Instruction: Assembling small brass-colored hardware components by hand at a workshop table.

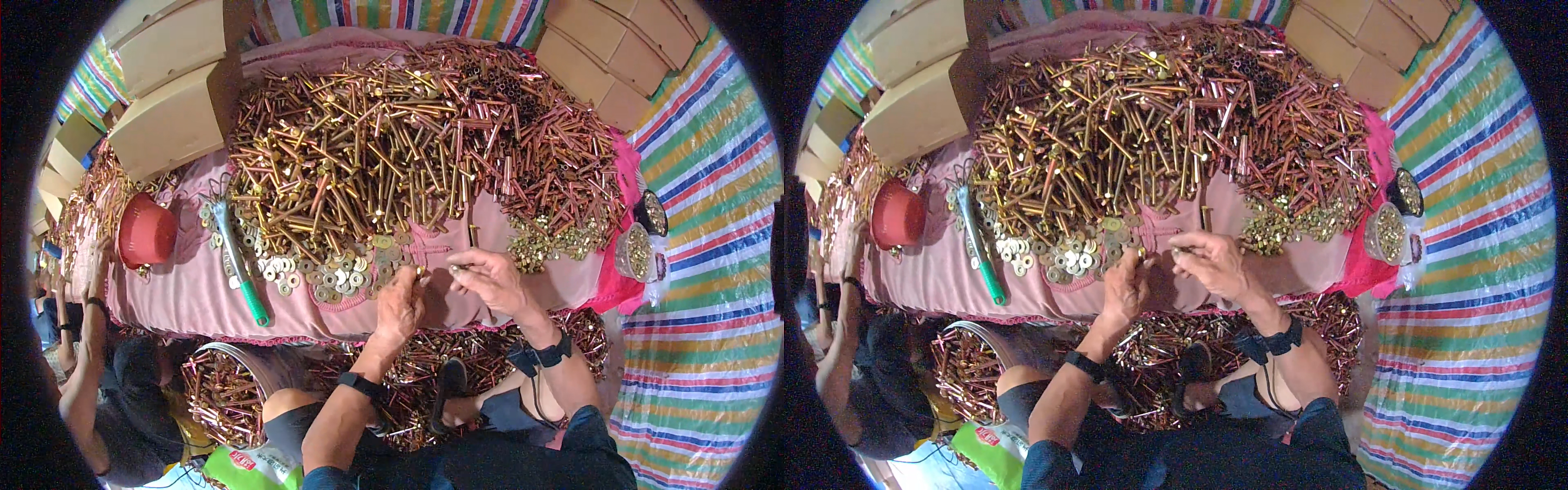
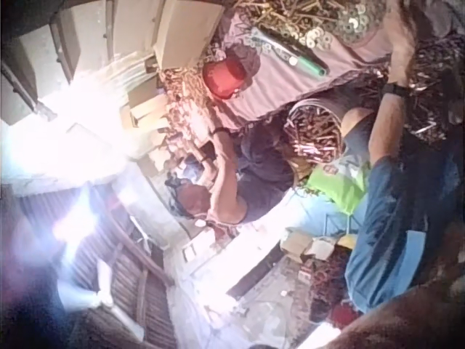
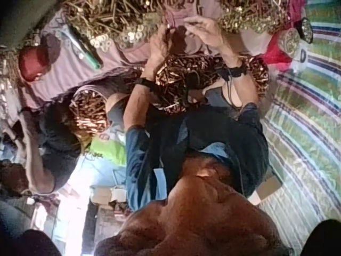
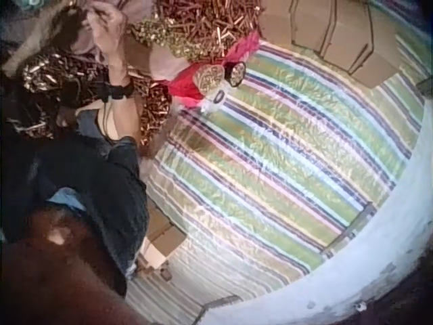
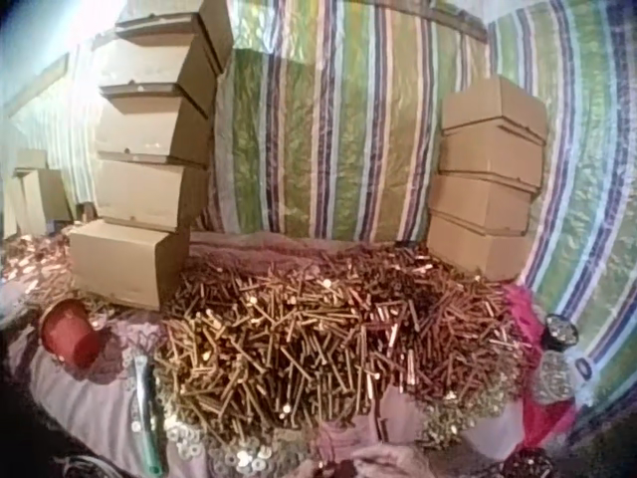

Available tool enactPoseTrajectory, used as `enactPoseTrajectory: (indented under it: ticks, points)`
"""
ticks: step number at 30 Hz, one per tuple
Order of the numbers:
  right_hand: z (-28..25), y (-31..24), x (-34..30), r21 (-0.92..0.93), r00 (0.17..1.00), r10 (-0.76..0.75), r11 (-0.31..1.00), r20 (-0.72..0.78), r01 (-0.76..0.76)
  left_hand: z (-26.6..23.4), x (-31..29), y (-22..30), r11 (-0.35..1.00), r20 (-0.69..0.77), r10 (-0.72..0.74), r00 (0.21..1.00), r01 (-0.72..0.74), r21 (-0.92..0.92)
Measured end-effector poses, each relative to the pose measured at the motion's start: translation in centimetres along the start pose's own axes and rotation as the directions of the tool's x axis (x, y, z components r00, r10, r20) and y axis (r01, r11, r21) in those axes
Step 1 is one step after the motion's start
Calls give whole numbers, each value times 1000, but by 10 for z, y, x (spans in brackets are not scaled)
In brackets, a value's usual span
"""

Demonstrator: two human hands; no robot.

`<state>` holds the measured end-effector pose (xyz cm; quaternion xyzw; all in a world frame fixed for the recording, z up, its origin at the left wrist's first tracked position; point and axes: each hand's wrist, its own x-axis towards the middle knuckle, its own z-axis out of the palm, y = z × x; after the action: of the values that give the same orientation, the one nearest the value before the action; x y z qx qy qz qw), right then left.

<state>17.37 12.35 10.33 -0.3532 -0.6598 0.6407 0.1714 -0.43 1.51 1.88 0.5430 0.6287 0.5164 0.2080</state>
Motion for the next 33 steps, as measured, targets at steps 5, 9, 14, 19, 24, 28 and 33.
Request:
enactPoseTrajectory:
  ticks: [5,9,14,19,24,28,33]
  points:
    - [18,1,10,-212,935,-344,910,90,355,2,3,-1,993,-47,110,993,-113,-46]
    - [28,-8,11,-384,879,-475,803,50,456,1,-2,-3,998,27,33,999,-31,-58]
    - [40,-28,6,-505,868,-495,761,-47,406,1,-2,-4,998,28,48,998,-47,-45]
    - [49,-33,5,-558,830,-558,691,-9,459,-2,-4,-6,997,38,38,999,-35,-65]
    - [47,-23,9,-549,804,-593,681,-26,485,-1,-1,-3,994,56,32,998,-26,-106]
    - [49,-21,10,-584,793,-609,652,-22,484,-7,-2,0,996,65,41,997,-36,-78]
    - [53,-22,8,-641,796,-606,612,-3,463,-8,-3,1,993,77,-17,997,25,-111]
